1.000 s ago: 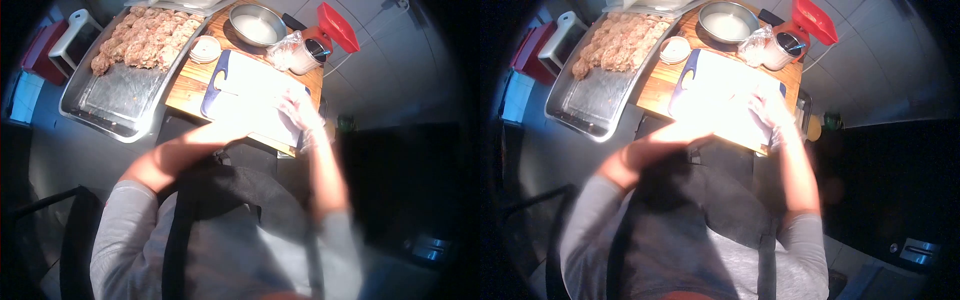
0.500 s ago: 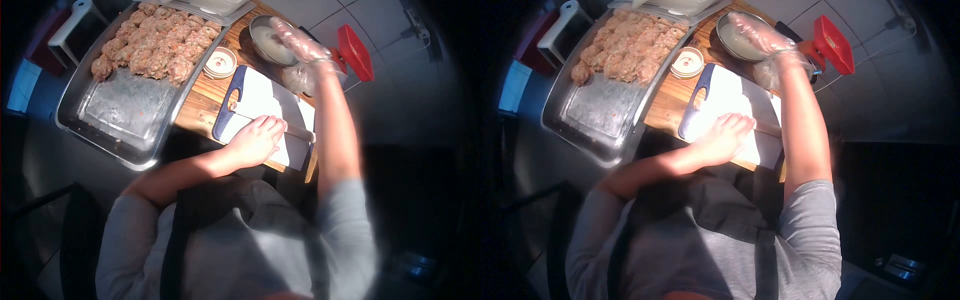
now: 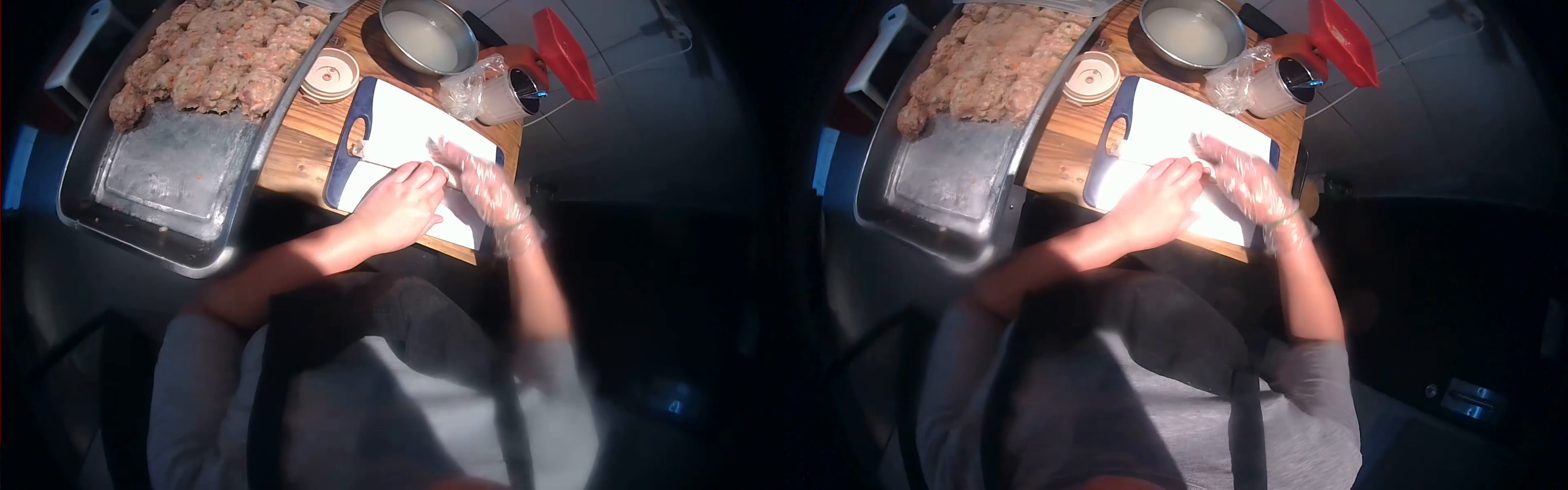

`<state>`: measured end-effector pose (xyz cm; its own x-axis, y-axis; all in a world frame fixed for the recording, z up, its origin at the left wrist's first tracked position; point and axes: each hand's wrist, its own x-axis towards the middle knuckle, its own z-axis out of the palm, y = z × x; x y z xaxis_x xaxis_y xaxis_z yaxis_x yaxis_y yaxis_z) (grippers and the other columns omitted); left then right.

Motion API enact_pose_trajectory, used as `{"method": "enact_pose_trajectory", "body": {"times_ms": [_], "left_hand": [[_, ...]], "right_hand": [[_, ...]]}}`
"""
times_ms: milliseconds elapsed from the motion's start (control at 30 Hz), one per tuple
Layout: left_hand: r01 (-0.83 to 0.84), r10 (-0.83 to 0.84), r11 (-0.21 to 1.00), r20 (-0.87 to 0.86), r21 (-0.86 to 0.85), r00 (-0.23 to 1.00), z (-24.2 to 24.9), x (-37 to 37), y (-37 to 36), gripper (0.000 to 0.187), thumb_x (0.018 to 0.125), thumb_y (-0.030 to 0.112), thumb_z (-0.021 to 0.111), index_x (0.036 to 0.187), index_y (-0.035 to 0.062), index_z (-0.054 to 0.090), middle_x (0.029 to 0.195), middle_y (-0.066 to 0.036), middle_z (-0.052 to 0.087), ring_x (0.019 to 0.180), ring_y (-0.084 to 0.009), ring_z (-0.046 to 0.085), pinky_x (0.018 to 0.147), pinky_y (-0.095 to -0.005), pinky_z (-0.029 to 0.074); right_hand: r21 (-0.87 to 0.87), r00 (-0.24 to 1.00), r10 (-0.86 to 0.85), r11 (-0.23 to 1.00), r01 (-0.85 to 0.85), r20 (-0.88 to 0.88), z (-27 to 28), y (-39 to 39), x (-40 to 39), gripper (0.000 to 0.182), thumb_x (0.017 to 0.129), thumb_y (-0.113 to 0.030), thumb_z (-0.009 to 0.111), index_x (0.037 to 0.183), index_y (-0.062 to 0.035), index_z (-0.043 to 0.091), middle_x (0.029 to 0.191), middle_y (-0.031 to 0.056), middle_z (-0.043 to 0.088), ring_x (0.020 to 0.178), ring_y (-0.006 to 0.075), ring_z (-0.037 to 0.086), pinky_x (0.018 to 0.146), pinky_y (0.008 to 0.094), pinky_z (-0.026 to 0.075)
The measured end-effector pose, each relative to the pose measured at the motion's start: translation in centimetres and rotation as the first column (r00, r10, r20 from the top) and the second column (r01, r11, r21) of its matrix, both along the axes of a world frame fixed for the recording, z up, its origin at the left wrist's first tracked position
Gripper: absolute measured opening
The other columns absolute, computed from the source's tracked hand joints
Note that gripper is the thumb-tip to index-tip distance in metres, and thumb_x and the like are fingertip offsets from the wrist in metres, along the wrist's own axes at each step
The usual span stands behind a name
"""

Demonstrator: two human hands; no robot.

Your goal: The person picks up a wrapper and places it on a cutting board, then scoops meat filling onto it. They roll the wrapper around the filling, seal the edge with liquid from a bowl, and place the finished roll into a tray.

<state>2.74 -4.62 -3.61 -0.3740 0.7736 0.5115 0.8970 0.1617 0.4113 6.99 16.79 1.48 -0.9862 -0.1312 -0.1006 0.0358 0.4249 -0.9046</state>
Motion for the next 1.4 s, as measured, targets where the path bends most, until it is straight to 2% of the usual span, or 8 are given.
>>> {"method": "enact_pose_trajectory", "body": {"times_ms": [167,367,467,700,933,1100,1200,1400], "left_hand": [[-0.07,0.069,0.998,-0.166,0.001,0.984,-0.1,0.1,0.0,0.045,0.086,0.033,0.066,0.109,-0.0055,0.064,0.118,-0.014,0.057,0.116,-0.0275,0.05,0.105,-0.0382,0.038],[-0.008,0.003,0.995,-0.051,-0.101,0.999,-0.1,0.4,-0.2,0.05,0.081,0.021,0.069,0.12,-0.0079,0.059,0.122,-0.019,0.058,0.119,-0.0326,0.05,0.108,-0.0437,0.037],[-0.023,0.019,0.999,-0.094,-0.034,0.995,-0.3,0.3,-0.1,0.048,0.08,0.02,0.068,0.119,-0.0077,0.06,0.123,-0.019,0.057,0.121,-0.0334,0.049,0.109,-0.0444,0.036],[-0.068,0.073,0.997,-0.214,0.031,0.974,-0.6,0.2,0.2,0.043,0.087,0.029,0.064,0.11,-0.0071,0.063,0.115,-0.016,0.058,0.115,-0.0298,0.052,0.105,-0.0394,0.039],[-0.006,0.002,0.999,-0.084,-0.044,0.996,-1.2,0.3,0.2,0.056,0.081,0.02,0.07,0.127,-0.0084,0.055,0.124,-0.02,0.057,0.121,-0.0355,0.05,0.111,-0.0458,0.035],[-0.042,0.042,0.999,-0.09,0.0,0.995,-0.3,0.4,0.2,0.047,0.081,0.022,0.071,0.117,-0.0063,0.062,0.121,-0.019,0.059,0.119,-0.0359,0.051,0.11,-0.045,0.037],[-0.108,0.116,0.993,-0.164,0.056,0.98,-0.3,0.3,0.3,0.035,0.089,0.025,0.061,0.112,-0.002,0.064,0.114,-0.013,0.06,0.114,-0.0287,0.054,0.102,-0.0392,0.043],[-0.109,0.109,0.994,-0.064,0.011,0.992,0.2,-3.1,-0.4,0.02,0.087,0.018,0.063,0.103,0.0084,0.069,0.105,-0.009,0.064,0.101,-0.0268,0.061,0.085,-0.0399,0.053]], "right_hand": [[0.151,0.996,-0.06,0.986,0.069,-0.066,-0.2,2.8,4.2,0.064,0.101,-0.042,0.05,0.149,-0.0017,0.039,0.14,0.0136,0.058,0.131,0.0244,0.053,0.109,0.0342,0.038],[0.318,0.954,0.284,0.917,-0.242,-0.092,2.1,-5.2,-4.0,0.059,0.101,-0.04,0.044,0.146,-0.0018,0.043,0.142,0.0156,0.055,0.127,0.0269,0.057,0.107,0.0357,0.041],[0.135,0.955,0.284,0.953,-0.271,-0.084,1.8,-3.9,-3.5,0.058,0.101,-0.04,0.043,0.145,-0.0039,0.046,0.141,0.0149,0.057,0.125,0.0284,0.058,0.107,0.0364,0.042],[0.131,0.99,-0.127,0.982,0.134,-0.061,0.4,3.6,3.7,0.058,0.104,-0.047,0.041,0.142,-0.0048,0.051,0.14,0.0141,0.057,0.128,0.0253,0.056,0.109,0.0357,0.039],[0.264,0.985,0.156,0.956,-0.13,-0.078,1.7,-4.1,-1.4,0.054,0.102,-0.031,0.047,0.148,-0.0028,0.041,0.138,0.0193,0.058,0.125,0.0291,0.059,0.105,0.0352,0.043],[0.129,0.951,-0.081,0.984,0.124,-0.298,-1.0,0.5,2.2,0.054,0.099,-0.017,0.055,0.147,0.0003,0.041,0.133,0.0207,0.061,0.122,0.0274,0.059,0.104,0.0358,0.044],[0.263,0.929,-0.34,0.892,0.367,-0.144,1.1,0.7,5.4,0.047,0.093,-0.011,0.063,0.138,-0.0012,0.053,0.129,0.0199,0.063,0.121,0.0284,0.061,0.102,0.0366,0.046],[0.643,0.804,0.081,0.65,0.405,-0.589,-0.7,0.4,6.1,0.034,0.078,-0.012,0.077,0.111,-0.0085,0.07,0.099,0.0092,0.067,0.093,0.0294,0.065,0.085,0.039,0.052]]}}
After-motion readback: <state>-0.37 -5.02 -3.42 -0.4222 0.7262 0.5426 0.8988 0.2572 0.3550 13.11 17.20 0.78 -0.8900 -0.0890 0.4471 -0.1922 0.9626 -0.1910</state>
